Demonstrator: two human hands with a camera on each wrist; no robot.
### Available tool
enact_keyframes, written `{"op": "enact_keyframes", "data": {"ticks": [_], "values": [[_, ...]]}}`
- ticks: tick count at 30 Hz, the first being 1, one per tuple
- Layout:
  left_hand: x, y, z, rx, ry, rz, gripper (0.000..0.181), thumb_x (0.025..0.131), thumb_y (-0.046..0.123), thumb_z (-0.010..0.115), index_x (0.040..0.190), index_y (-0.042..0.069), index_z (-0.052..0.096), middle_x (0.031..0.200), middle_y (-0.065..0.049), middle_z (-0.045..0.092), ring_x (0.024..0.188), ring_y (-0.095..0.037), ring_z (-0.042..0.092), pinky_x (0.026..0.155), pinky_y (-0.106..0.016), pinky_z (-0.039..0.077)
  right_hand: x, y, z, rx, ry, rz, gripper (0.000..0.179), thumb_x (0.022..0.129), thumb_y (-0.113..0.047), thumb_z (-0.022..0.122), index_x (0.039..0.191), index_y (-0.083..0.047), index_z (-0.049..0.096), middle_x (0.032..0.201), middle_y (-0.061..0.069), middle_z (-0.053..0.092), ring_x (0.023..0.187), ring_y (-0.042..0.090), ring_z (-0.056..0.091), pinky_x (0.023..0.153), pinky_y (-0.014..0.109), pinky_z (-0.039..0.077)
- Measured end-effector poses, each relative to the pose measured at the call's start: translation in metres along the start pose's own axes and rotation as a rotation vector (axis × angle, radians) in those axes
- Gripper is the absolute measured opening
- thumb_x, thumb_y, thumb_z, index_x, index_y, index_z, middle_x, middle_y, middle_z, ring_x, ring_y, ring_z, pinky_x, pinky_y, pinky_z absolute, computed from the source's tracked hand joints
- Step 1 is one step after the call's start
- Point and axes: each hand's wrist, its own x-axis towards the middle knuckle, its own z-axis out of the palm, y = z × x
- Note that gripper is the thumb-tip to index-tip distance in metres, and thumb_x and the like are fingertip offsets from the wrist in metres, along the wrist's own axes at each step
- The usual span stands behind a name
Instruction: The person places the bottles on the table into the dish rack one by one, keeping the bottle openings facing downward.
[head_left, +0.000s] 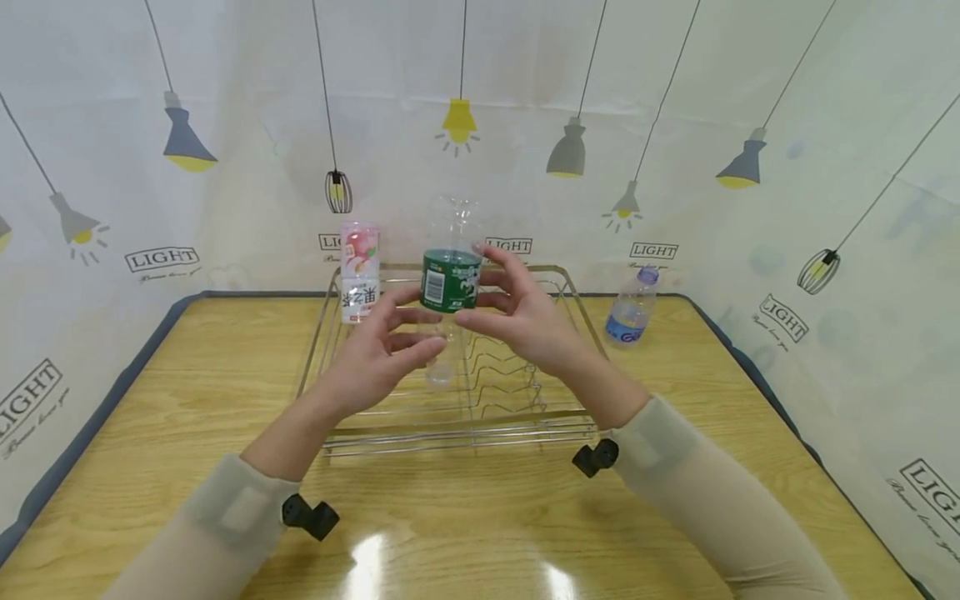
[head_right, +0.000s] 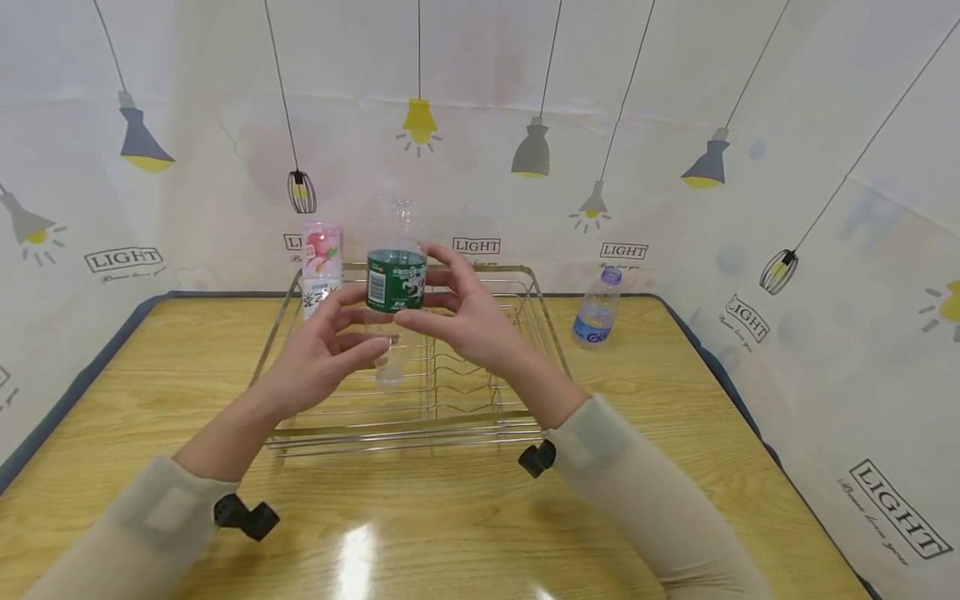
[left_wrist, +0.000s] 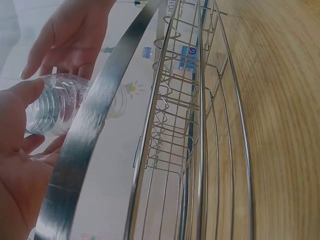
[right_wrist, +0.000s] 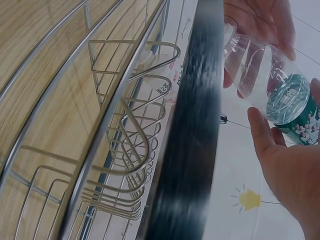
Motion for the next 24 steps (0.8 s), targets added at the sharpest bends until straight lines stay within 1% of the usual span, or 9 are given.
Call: {"op": "enact_keyframes", "data": {"ticks": [2, 6, 9, 13, 18, 24], "values": [[-0.0001, -0.0004, 0.0001, 0.006, -0.004, 0.001, 0.067, 0.108, 0.019, 0.073, 0.164, 0.027, 0.037, 0.152, -0.021, 0.056, 0.133, -0.041, 0.069, 0.101, -0.050, 0.063, 0.0014, 0.0003, 0.0015, -0.015, 0.018, -0.001, 0.090, 0.101, -0.006, 0.079, 0.172, -0.019, 0.025, 0.153, 0.015, 0.054, 0.133, 0.033, 0.064, 0.104, 0.039, 0.060], [-0.0002, -0.0003, 0.0005, 0.024, -0.010, -0.003, 0.066, 0.108, 0.022, 0.074, 0.162, 0.028, 0.037, 0.152, -0.018, 0.056, 0.133, -0.040, 0.069, 0.102, -0.052, 0.063, 0.0035, 0.0005, 0.0034, -0.040, 0.046, 0.001, 0.089, 0.100, -0.006, 0.080, 0.170, -0.018, 0.028, 0.150, 0.016, 0.055, 0.127, 0.033, 0.066, 0.098, 0.038, 0.061], [-0.0008, -0.0003, 0.0006, 0.038, -0.006, -0.024, 0.066, 0.108, 0.026, 0.075, 0.162, 0.029, 0.037, 0.152, -0.014, 0.057, 0.134, -0.038, 0.068, 0.102, -0.051, 0.063, 0.0038, -0.0003, 0.0047, -0.052, 0.053, 0.007, 0.088, 0.099, -0.007, 0.082, 0.169, -0.019, 0.029, 0.148, 0.016, 0.056, 0.126, 0.033, 0.067, 0.098, 0.040, 0.061], [-0.0015, -0.0008, 0.0004, 0.045, 0.001, -0.047, 0.068, 0.107, 0.029, 0.075, 0.164, 0.027, 0.037, 0.152, -0.012, 0.058, 0.136, -0.037, 0.068, 0.103, -0.050, 0.063, 0.0028, -0.0014, 0.0061, -0.065, 0.057, 0.015, 0.088, 0.099, -0.009, 0.083, 0.167, -0.022, 0.029, 0.147, 0.016, 0.056, 0.127, 0.033, 0.068, 0.100, 0.042, 0.061], [-0.0022, -0.0005, 0.0008, 0.045, 0.003, -0.050, 0.071, 0.107, 0.028, 0.076, 0.166, 0.028, 0.036, 0.152, -0.013, 0.059, 0.135, -0.038, 0.068, 0.103, -0.050, 0.063, 0.0026, -0.0007, 0.0063, -0.065, 0.057, 0.001, 0.087, 0.098, -0.008, 0.082, 0.166, -0.022, 0.030, 0.146, 0.016, 0.056, 0.126, 0.033, 0.068, 0.101, 0.042, 0.061], [-0.0032, 0.0008, -0.0003, 0.030, 0.006, -0.036, 0.072, 0.107, 0.022, 0.075, 0.168, 0.027, 0.036, 0.152, -0.016, 0.059, 0.135, -0.039, 0.068, 0.104, -0.051, 0.062, 0.0027, 0.0002, 0.0068, -0.050, 0.054, -0.009, 0.085, 0.099, -0.005, 0.081, 0.166, -0.020, 0.029, 0.147, 0.017, 0.056, 0.124, 0.032, 0.068, 0.099, 0.039, 0.061]]}}
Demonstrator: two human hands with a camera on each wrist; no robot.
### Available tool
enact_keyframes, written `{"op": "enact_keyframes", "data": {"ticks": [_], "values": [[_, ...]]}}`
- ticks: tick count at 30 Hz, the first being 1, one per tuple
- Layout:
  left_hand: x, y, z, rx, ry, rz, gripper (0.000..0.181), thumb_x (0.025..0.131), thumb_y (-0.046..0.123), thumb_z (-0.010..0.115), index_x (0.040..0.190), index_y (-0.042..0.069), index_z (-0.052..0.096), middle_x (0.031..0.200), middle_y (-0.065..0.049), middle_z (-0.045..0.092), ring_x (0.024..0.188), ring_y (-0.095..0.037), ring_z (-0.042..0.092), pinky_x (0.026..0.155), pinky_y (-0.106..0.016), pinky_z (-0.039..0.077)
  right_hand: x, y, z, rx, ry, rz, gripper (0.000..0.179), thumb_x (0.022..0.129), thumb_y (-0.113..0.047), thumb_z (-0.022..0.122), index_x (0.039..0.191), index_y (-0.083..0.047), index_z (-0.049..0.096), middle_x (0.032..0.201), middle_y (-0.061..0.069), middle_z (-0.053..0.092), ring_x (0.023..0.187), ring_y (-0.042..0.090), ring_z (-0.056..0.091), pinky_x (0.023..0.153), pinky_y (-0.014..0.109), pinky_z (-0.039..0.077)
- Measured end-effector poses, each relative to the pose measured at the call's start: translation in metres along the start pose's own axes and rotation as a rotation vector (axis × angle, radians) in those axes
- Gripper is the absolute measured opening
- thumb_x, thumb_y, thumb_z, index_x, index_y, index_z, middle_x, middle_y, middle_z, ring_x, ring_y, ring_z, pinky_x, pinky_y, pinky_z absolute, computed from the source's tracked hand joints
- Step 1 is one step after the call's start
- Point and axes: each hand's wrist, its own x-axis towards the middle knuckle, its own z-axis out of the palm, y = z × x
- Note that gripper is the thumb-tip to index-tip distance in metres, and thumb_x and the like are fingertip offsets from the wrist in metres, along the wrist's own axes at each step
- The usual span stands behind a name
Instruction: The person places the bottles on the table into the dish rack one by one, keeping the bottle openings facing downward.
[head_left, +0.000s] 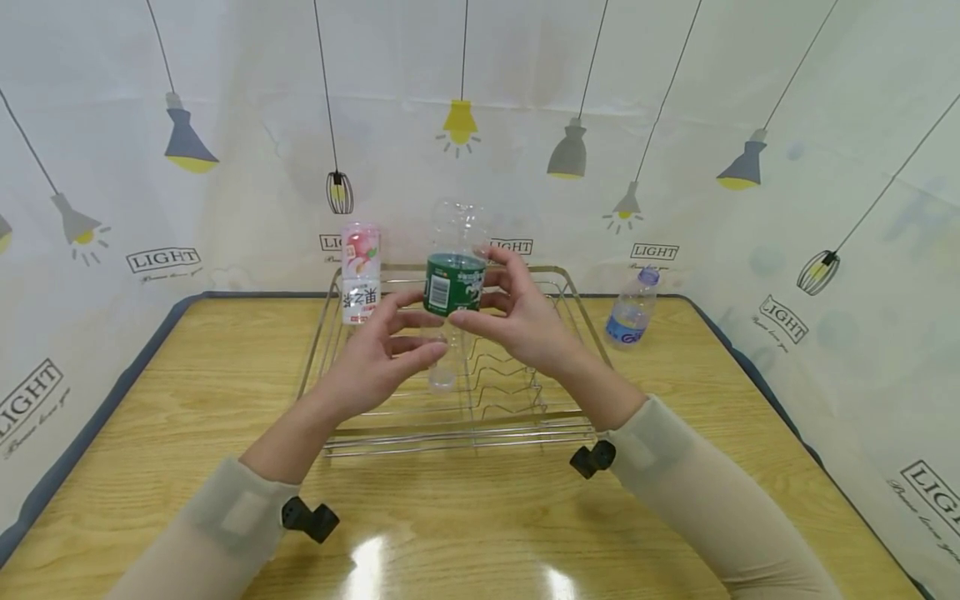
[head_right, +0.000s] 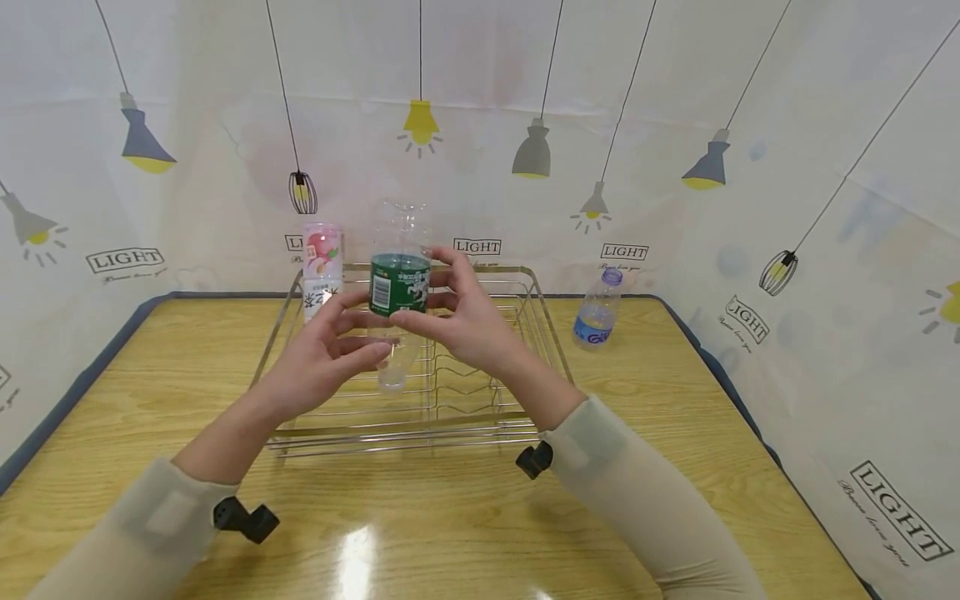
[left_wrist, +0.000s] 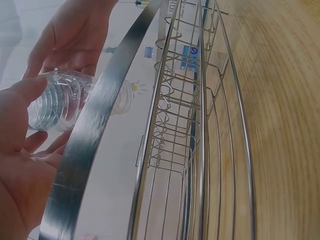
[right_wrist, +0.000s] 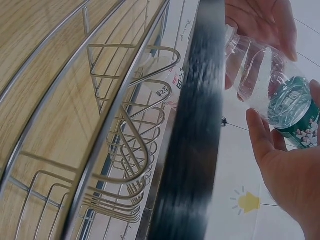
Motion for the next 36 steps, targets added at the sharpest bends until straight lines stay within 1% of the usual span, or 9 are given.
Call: {"op": "enact_keyframes", "data": {"ticks": [3, 6, 10, 16, 20, 23, 27, 31, 36], "values": [[-0.003, 0.000, -0.003, 0.016, -0.004, 0.028, 0.070, 0.109, 0.018, 0.072, 0.169, 0.025, 0.037, 0.153, -0.018, 0.059, 0.134, -0.040, 0.068, 0.105, -0.050, 0.062, -0.001, -0.001, -0.001, 0.005, -0.002, -0.002, 0.087, 0.099, -0.004, 0.080, 0.167, -0.017, 0.028, 0.147, 0.018, 0.056, 0.124, 0.032, 0.067, 0.098, 0.038, 0.061], [-0.008, 0.000, -0.010, 0.056, -0.003, 0.040, 0.067, 0.110, 0.019, 0.070, 0.169, 0.024, 0.039, 0.153, -0.017, 0.058, 0.133, -0.040, 0.067, 0.102, -0.045, 0.063, -0.001, -0.001, -0.002, 0.004, -0.007, -0.009, 0.089, 0.100, -0.003, 0.080, 0.169, -0.014, 0.025, 0.147, 0.018, 0.056, 0.124, 0.032, 0.067, 0.098, 0.038, 0.061], [-0.020, 0.000, -0.026, 0.122, 0.019, 0.012, 0.061, 0.111, 0.024, 0.069, 0.167, 0.025, 0.044, 0.151, -0.014, 0.060, 0.131, -0.037, 0.067, 0.095, -0.035, 0.064, 0.001, 0.000, -0.004, -0.003, -0.006, -0.016, 0.089, 0.100, -0.003, 0.079, 0.169, -0.016, 0.026, 0.148, 0.018, 0.056, 0.124, 0.031, 0.067, 0.097, 0.037, 0.061], [-0.037, 0.001, -0.051, 0.197, 0.069, -0.012, 0.056, 0.111, 0.025, 0.069, 0.164, 0.023, 0.049, 0.143, -0.014, 0.066, 0.125, -0.031, 0.070, 0.093, -0.031, 0.063, 0.004, 0.001, -0.008, 0.017, 0.001, -0.022, 0.090, 0.099, -0.001, 0.079, 0.170, -0.015, 0.025, 0.148, 0.018, 0.055, 0.122, 0.031, 0.067, 0.093, 0.033, 0.061], [-0.051, -0.003, -0.067, 0.265, 0.092, -0.021, 0.055, 0.111, 0.025, 0.069, 0.163, 0.024, 0.051, 0.138, -0.013, 0.068, 0.116, -0.018, 0.072, 0.089, -0.030, 0.062, 0.004, 0.000, -0.009, 0.017, -0.001, -0.019, 0.089, 0.099, -0.003, 0.079, 0.170, -0.015, 0.026, 0.149, 0.017, 0.055, 0.123, 0.030, 0.066, 0.093, 0.034, 0.061], [-0.063, -0.007, -0.078, 0.323, 0.117, -0.021, 0.055, 0.110, 0.025, 0.071, 0.162, 0.024, 0.053, 0.130, -0.010, 0.069, 0.105, -0.011, 0.072, 0.081, -0.028, 0.060, 0.003, -0.001, -0.010, 0.010, 0.002, -0.016, 0.088, 0.100, -0.005, 0.080, 0.169, -0.017, 0.027, 0.148, 0.017, 0.055, 0.124, 0.030, 0.066, 0.094, 0.035, 0.061], [-0.078, -0.016, -0.090, 0.391, 0.153, -0.009, 0.053, 0.107, 0.024, 0.076, 0.157, 0.021, 0.059, 0.111, -0.003, 0.067, 0.085, -0.011, 0.066, 0.065, -0.028, 0.053, 0.004, -0.003, -0.010, 0.016, 0.007, -0.023, 0.086, 0.100, -0.004, 0.078, 0.169, -0.018, 0.028, 0.147, 0.018, 0.055, 0.124, 0.031, 0.066, 0.094, 0.034, 0.061], [-0.092, -0.028, -0.101, 0.436, 0.130, -0.061, 0.057, 0.104, 0.027, 0.079, 0.157, 0.019, 0.060, 0.103, -0.003, 0.060, 0.072, -0.014, 0.055, 0.057, -0.030, 0.046, 0.006, -0.005, -0.011, 0.018, 0.014, -0.024, 0.086, 0.100, -0.004, 0.078, 0.169, -0.017, 0.027, 0.147, 0.018, 0.055, 0.124, 0.030, 0.066, 0.094, 0.033, 0.061], [-0.106, -0.043, -0.108, 0.473, 0.071, -0.148, 0.064, 0.104, 0.032, 0.080, 0.162, 0.018, 0.057, 0.105, -0.003, 0.056, 0.069, -0.013, 0.050, 0.058, -0.032, 0.043, 0.009, -0.006, -0.013, 0.020, 0.022, -0.012, 0.087, 0.100, -0.005, 0.079, 0.169, -0.021, 0.028, 0.148, 0.017, 0.055, 0.124, 0.031, 0.066, 0.097, 0.034, 0.060]]}}
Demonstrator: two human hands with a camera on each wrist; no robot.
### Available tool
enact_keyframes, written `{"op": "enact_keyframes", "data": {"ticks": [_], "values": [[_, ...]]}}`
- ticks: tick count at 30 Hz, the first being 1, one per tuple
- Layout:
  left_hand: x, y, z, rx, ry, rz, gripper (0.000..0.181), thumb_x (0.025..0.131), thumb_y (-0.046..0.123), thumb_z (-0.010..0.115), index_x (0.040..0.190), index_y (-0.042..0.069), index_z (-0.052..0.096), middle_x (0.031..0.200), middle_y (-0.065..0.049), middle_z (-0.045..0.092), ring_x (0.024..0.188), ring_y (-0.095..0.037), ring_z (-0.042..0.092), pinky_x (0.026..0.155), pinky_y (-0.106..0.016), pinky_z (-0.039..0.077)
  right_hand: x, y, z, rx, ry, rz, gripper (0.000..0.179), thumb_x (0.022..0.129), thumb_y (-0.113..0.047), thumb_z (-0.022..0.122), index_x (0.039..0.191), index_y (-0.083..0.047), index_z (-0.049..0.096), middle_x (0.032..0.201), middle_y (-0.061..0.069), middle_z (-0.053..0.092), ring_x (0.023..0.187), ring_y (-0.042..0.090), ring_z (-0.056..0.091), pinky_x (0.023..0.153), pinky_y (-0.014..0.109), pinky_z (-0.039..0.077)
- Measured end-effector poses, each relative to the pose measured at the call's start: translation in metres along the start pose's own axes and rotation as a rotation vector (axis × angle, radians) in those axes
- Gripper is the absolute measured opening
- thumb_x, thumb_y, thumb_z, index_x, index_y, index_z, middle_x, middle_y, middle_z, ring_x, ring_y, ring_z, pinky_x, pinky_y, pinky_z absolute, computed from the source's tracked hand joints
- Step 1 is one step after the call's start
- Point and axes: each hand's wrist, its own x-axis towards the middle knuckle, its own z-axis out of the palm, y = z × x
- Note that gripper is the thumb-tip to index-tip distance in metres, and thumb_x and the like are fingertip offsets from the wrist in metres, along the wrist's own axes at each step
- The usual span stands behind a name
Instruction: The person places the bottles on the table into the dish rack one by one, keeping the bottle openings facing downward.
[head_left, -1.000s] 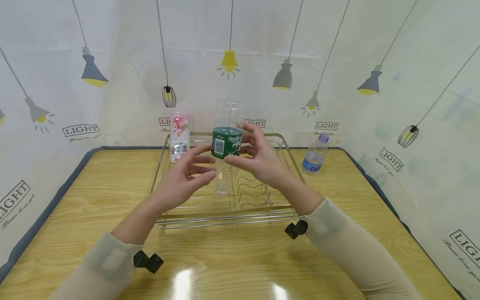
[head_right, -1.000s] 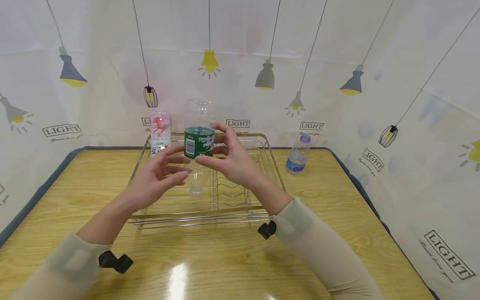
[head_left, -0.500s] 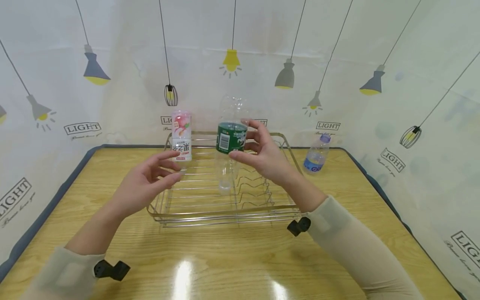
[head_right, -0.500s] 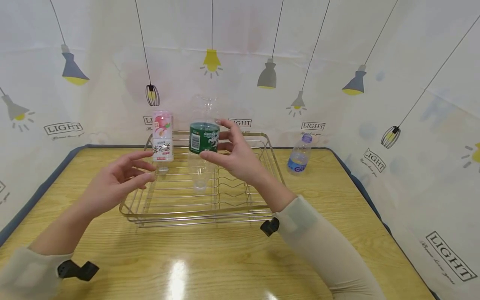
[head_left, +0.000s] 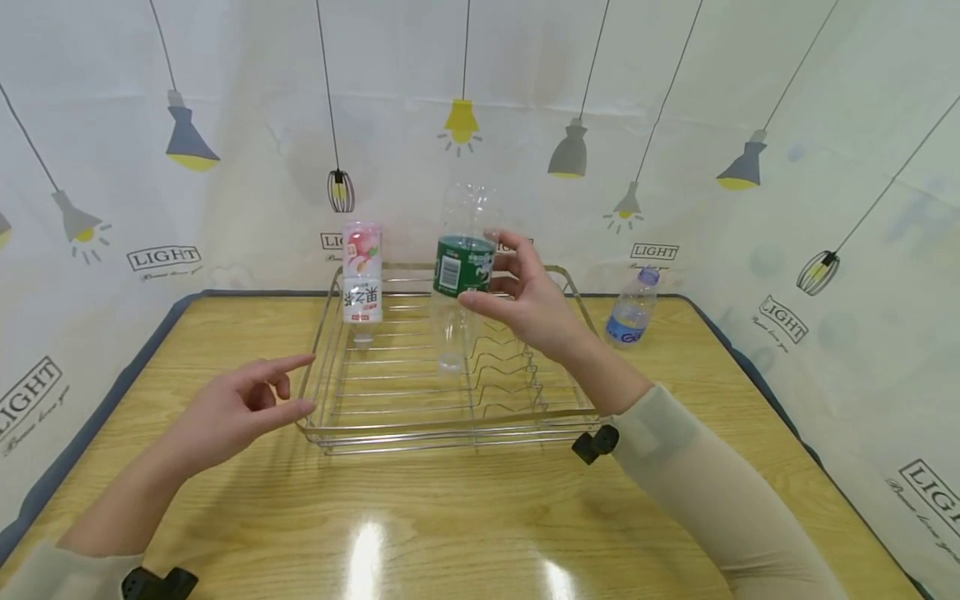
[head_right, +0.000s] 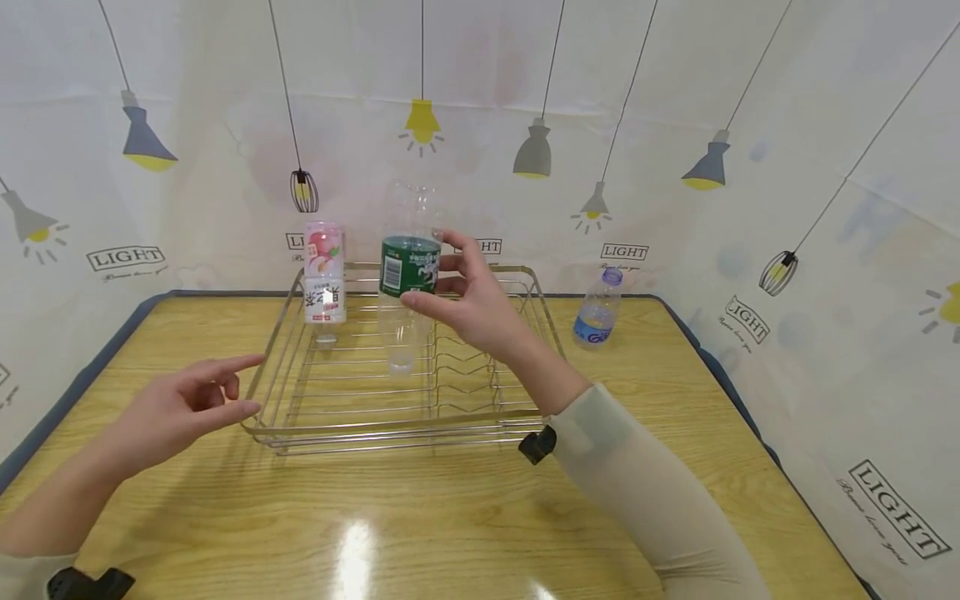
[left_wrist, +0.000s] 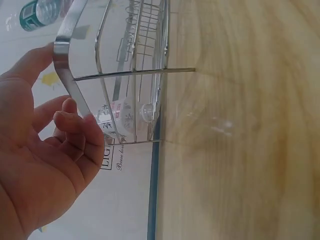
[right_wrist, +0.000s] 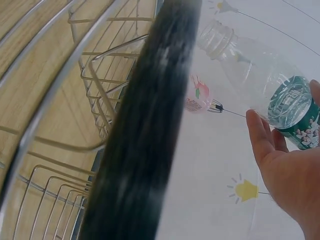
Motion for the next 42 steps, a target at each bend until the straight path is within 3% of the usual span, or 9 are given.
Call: {"op": "enact_keyframes", "data": {"ticks": [12, 21, 30, 42], "values": [[-0.009, -0.007, 0.007, 0.030, -0.016, -0.015, 0.067, 0.105, 0.033, 0.077, 0.166, 0.021, 0.051, 0.101, -0.004, 0.061, 0.068, -0.013, 0.047, 0.058, -0.030, 0.042, 0.017, -0.011, 0.004, 0.013, 0.000, -0.018, 0.089, 0.101, -0.015, 0.080, 0.170, -0.026, 0.026, 0.150, 0.013, 0.054, 0.127, 0.030, 0.066, 0.101, 0.037, 0.060], [-0.009, -0.007, 0.006, -0.026, -0.077, -0.093, 0.070, 0.107, 0.038, 0.075, 0.169, 0.028, 0.045, 0.101, -0.006, 0.061, 0.066, -0.013, 0.045, 0.057, -0.031, 0.041, 0.044, -0.017, 0.016, 0.034, 0.038, -0.022, 0.090, 0.100, -0.019, 0.082, 0.171, -0.025, 0.026, 0.146, 0.013, 0.054, 0.126, 0.029, 0.066, 0.106, 0.042, 0.059], [-0.010, -0.004, 0.003, -0.039, -0.107, -0.125, 0.071, 0.107, 0.039, 0.073, 0.170, 0.030, 0.042, 0.104, -0.008, 0.063, 0.065, -0.012, 0.045, 0.061, -0.030, 0.046, 0.080, -0.004, 0.029, 0.111, 0.104, 0.008, 0.091, 0.100, -0.022, 0.083, 0.171, -0.026, 0.026, 0.147, 0.013, 0.053, 0.128, 0.028, 0.064, 0.111, 0.052, 0.057], [-0.009, -0.009, 0.004, -0.065, -0.117, -0.110, 0.070, 0.108, 0.037, 0.072, 0.170, 0.032, 0.041, 0.099, -0.008, 0.063, 0.061, -0.014, 0.043, 0.056, -0.034, 0.041, 0.111, 0.018, 0.055, 0.169, 0.149, 0.001, 0.088, 0.099, -0.022, 0.085, 0.169, -0.028, 0.032, 0.147, 0.014, 0.056, 0.129, 0.028, 0.066, 0.108, 0.048, 0.059]]}}
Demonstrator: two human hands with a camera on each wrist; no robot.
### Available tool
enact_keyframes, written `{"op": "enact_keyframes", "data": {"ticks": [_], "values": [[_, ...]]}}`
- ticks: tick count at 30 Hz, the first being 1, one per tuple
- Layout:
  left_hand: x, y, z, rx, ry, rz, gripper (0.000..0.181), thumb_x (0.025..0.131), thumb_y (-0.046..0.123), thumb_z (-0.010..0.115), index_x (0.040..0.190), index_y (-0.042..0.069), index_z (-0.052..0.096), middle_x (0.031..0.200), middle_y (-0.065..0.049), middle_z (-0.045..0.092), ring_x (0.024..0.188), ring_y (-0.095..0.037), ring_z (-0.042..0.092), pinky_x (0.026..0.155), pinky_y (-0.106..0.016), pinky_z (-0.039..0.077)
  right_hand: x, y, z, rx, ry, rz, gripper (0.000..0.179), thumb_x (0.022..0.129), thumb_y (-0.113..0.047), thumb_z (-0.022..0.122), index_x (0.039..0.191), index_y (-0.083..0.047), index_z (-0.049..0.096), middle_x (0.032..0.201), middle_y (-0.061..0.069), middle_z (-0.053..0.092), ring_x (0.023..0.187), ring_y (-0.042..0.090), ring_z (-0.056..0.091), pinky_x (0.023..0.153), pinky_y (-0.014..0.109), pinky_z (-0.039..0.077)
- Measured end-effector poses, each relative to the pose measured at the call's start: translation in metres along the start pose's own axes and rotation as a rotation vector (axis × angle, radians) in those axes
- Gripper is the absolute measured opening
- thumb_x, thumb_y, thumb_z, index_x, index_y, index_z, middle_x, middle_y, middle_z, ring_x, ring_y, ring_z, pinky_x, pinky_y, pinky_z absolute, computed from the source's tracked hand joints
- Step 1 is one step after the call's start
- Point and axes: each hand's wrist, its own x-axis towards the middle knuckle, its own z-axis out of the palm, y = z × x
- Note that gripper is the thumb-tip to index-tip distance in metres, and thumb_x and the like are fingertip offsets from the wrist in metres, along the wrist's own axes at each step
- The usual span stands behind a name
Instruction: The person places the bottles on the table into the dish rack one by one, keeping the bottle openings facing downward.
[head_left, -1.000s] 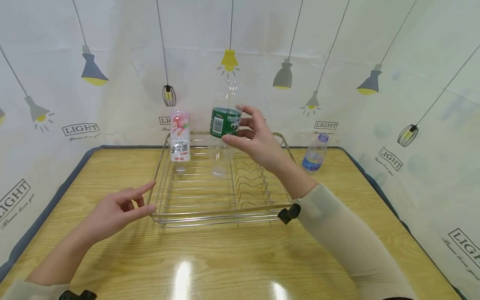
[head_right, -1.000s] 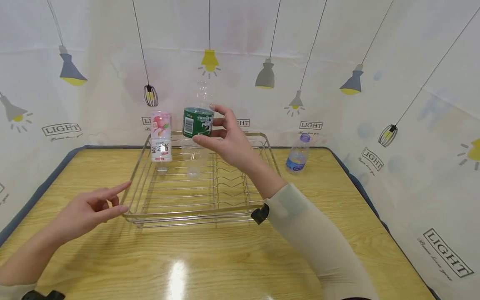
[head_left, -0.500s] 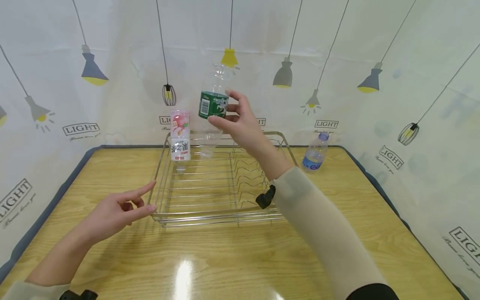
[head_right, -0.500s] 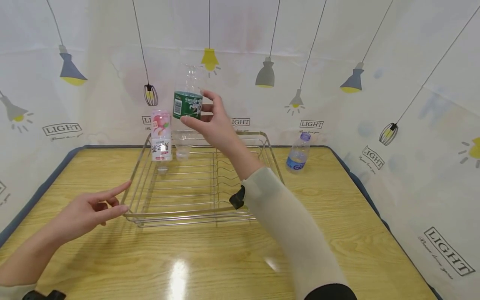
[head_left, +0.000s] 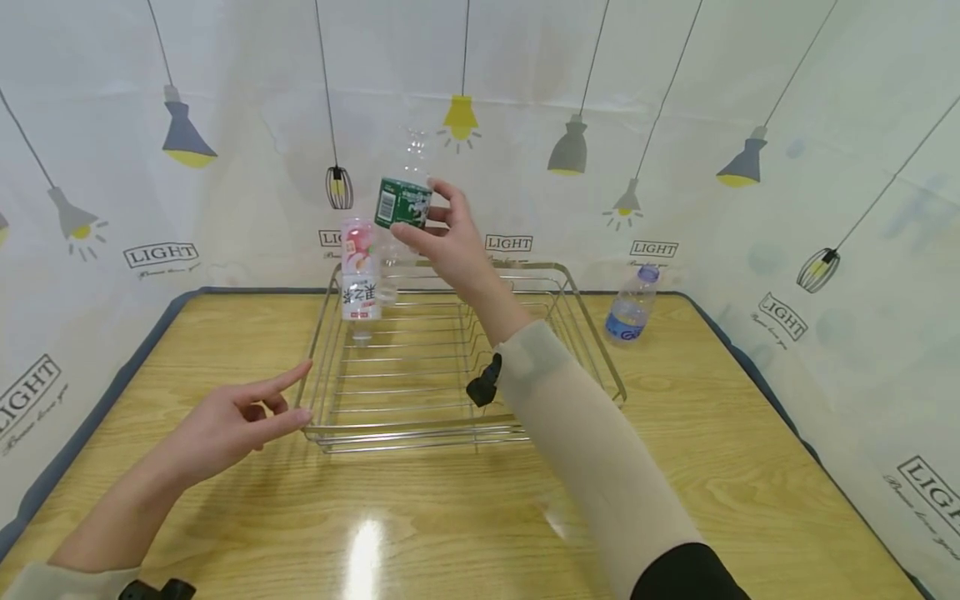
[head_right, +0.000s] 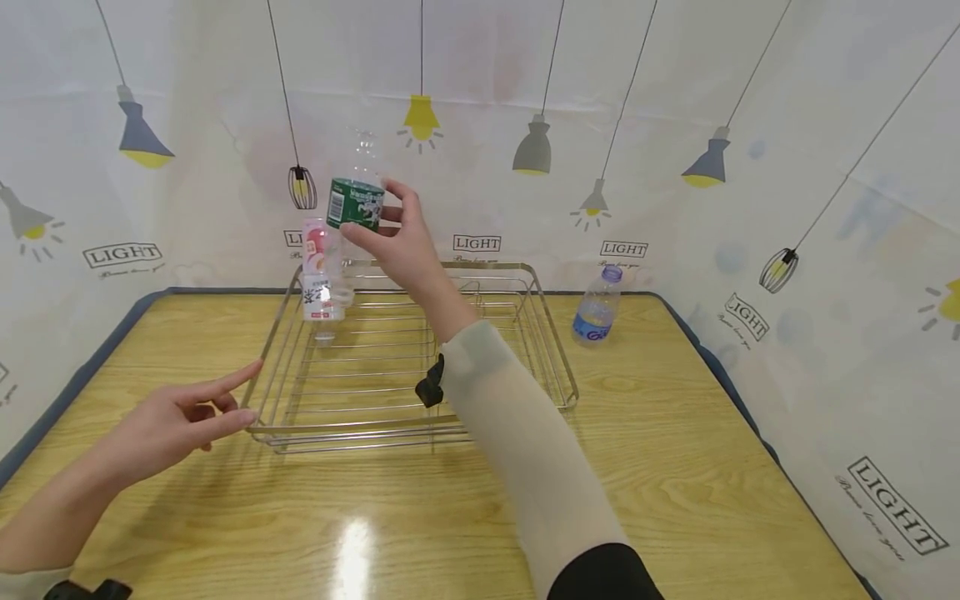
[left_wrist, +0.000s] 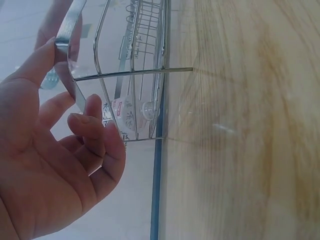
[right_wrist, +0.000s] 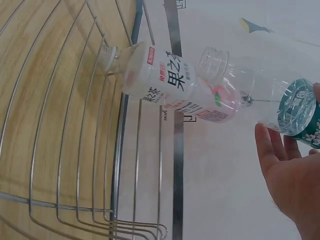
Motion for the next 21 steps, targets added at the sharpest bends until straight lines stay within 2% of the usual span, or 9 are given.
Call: {"op": "enact_keyframes", "data": {"ticks": [3, 10, 17, 21], "values": [[0.000, 0.001, 0.000, 0.002, 0.003, 0.008, 0.069, 0.108, 0.037, 0.072, 0.170, 0.031, 0.042, 0.098, -0.008, 0.063, 0.062, -0.014, 0.044, 0.057, -0.033, 0.042, 0.003, 0.009, 0.003, 0.005, 0.016, 0.000, 0.088, 0.099, -0.021, 0.084, 0.169, -0.027, 0.032, 0.148, 0.014, 0.056, 0.129, 0.029, 0.066, 0.108, 0.047, 0.059], [-0.002, 0.002, 0.000, -0.001, 0.001, 0.012, 0.069, 0.109, 0.036, 0.072, 0.170, 0.031, 0.042, 0.098, -0.008, 0.063, 0.062, -0.013, 0.044, 0.057, -0.033, 0.042, 0.006, 0.026, 0.002, 0.027, 0.044, 0.021, 0.087, 0.100, -0.020, 0.084, 0.170, -0.027, 0.032, 0.150, 0.015, 0.055, 0.132, 0.031, 0.063, 0.117, 0.060, 0.051], [-0.002, 0.001, 0.000, 0.000, 0.004, 0.005, 0.069, 0.108, 0.036, 0.073, 0.170, 0.031, 0.042, 0.098, -0.008, 0.062, 0.062, -0.014, 0.044, 0.057, -0.033, 0.041, 0.006, 0.043, -0.001, -0.019, 0.038, 0.066, 0.089, 0.100, -0.021, 0.083, 0.172, -0.024, 0.030, 0.153, 0.018, 0.054, 0.133, 0.033, 0.063, 0.110, 0.052, 0.057], [-0.001, 0.002, -0.001, 0.015, 0.005, 0.002, 0.069, 0.108, 0.037, 0.073, 0.170, 0.031, 0.043, 0.099, -0.008, 0.063, 0.063, -0.014, 0.045, 0.057, -0.033, 0.042, 0.005, 0.050, -0.004, -0.065, 0.021, 0.101, 0.091, 0.100, -0.023, 0.083, 0.172, -0.025, 0.028, 0.155, 0.019, 0.053, 0.133, 0.034, 0.063, 0.112, 0.053, 0.057]]}}
